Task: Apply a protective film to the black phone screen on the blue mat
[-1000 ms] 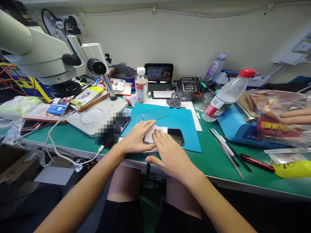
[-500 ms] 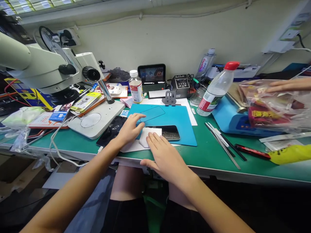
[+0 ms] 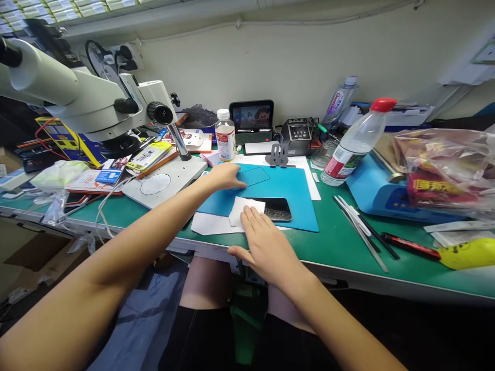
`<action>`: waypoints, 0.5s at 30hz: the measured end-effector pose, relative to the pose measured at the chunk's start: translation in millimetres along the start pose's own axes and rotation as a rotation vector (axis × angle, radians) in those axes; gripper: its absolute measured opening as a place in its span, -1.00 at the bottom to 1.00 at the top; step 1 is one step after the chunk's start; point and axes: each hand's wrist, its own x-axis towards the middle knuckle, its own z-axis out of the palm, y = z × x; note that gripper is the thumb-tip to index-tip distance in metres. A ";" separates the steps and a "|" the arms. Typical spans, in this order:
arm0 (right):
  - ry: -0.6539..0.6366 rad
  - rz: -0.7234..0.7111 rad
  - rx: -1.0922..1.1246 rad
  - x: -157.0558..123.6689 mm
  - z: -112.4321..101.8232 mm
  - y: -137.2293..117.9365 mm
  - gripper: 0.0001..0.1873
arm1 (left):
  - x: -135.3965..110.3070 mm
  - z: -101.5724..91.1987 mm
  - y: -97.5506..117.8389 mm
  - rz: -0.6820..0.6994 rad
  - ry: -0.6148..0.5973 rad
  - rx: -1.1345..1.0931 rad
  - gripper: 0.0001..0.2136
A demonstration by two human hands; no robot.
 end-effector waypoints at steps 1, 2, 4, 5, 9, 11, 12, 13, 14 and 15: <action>-0.003 0.003 0.006 -0.3 -0.8 3.0 -0.04 | 0.7 -1.1 -1.8 -0.005 -0.016 0.013 -0.56; -0.010 0.009 0.009 3.3 -1.6 5.8 -0.06 | 1.4 -2.5 -2.8 -0.006 -0.030 0.024 -0.55; -0.030 0.032 -0.001 18.7 -2.5 9.2 -0.06 | 2.7 -5.6 -2.4 -0.003 -0.050 0.043 -0.54; -0.037 0.047 -0.014 27.1 -2.3 9.3 -0.06 | 3.2 -7.0 -1.3 0.001 -0.058 0.051 -0.55; -0.023 0.036 -0.042 30.7 0.7 4.5 -0.04 | 4.5 -8.0 1.4 0.026 -0.077 0.068 -0.58; 0.003 0.005 -0.036 12.2 1.7 7.2 -0.03 | 5.6 -5.3 -0.2 0.036 -0.073 0.059 -0.59; 0.017 -0.001 -0.033 1.7 1.2 11.7 -0.03 | 6.5 -3.5 -1.6 0.039 -0.067 0.048 -0.61; 0.028 0.005 -0.032 -7.5 0.0 18.4 -0.04 | 7.6 -1.5 -3.1 0.041 -0.057 0.031 -0.64; 0.035 0.023 -0.033 -14.4 -2.0 26.6 -0.07 | 8.8 0.4 -4.4 0.041 -0.039 0.007 -0.67; 0.030 0.049 -0.033 -18.7 -4.5 35.6 -0.09 | 9.9 2.3 -5.5 0.042 -0.015 -0.022 -0.70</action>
